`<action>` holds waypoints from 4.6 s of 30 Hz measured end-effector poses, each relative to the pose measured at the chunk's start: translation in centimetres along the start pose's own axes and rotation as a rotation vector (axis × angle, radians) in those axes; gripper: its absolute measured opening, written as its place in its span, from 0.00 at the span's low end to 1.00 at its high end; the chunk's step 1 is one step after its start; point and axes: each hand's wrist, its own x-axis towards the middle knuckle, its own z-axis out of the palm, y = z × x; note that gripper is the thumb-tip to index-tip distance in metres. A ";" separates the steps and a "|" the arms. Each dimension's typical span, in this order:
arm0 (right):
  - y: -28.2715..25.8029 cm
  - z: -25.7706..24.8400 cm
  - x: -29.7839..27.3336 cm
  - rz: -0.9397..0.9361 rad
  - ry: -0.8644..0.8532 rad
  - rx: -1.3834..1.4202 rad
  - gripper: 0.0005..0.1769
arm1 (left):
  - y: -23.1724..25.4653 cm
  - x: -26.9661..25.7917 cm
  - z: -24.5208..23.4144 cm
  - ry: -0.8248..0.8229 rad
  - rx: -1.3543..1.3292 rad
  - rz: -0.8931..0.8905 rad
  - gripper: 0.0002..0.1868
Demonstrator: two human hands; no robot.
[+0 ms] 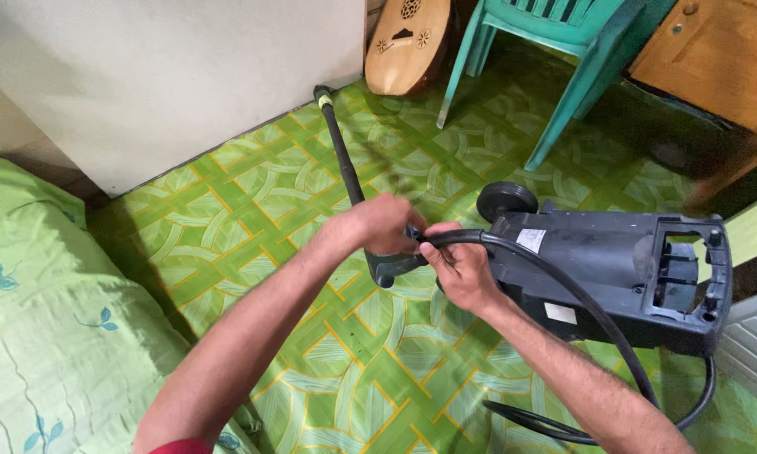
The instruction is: The person connects a wand to a trigger gun, attaches a high-pressure hose to a portable cleaning machine, and organizes a power cord by hand.
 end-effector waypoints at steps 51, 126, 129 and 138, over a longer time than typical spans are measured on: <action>-0.7 -4.0 3.4 0.291 0.320 0.415 0.11 | 2.5 2.6 7.7 1.003 -0.322 0.015 0.42; -25.7 -19.6 25.7 0.722 -0.460 -0.289 0.39 | 9.1 4.6 -26.1 0.304 -0.911 -0.973 0.46; -28.1 -20.2 24.3 0.788 -0.458 -0.189 0.42 | 11.5 3.2 -27.4 0.196 -1.104 -1.168 0.52; -35.4 -21.9 19.7 0.814 -0.531 -0.189 0.44 | 17.1 -2.7 -25.9 0.220 -1.346 -1.330 0.51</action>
